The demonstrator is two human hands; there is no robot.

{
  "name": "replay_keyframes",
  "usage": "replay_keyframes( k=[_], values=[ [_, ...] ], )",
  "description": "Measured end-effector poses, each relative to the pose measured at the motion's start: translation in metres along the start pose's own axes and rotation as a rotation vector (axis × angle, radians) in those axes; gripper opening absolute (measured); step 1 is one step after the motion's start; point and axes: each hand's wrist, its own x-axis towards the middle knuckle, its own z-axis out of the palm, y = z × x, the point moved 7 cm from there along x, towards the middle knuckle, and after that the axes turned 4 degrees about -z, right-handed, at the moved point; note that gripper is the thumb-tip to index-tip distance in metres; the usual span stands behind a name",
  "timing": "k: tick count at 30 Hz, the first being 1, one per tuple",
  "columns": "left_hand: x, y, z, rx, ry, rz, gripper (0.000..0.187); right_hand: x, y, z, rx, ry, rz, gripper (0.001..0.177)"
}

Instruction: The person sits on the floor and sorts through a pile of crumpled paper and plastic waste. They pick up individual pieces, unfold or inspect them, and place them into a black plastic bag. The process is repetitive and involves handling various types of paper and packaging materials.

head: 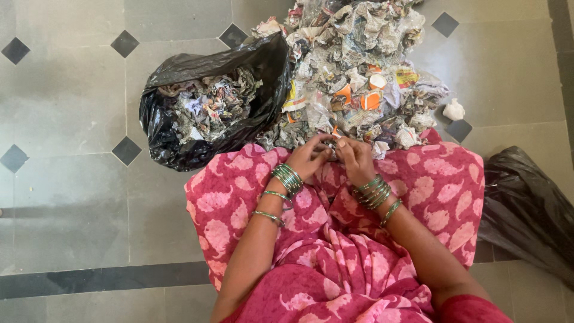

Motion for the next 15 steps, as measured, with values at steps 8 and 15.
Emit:
replay_keyframes(
  k=[8,15],
  values=[
    [-0.022,0.045,-0.042,0.347,0.303,0.094,0.032,-0.009,-0.002,0.007,-0.095,0.016,-0.023,0.053],
    [-0.076,0.068,-0.088,0.342,0.5,-0.01,0.028,-0.01,0.0,0.014,-0.017,-0.02,-0.004,0.047]
  ],
)
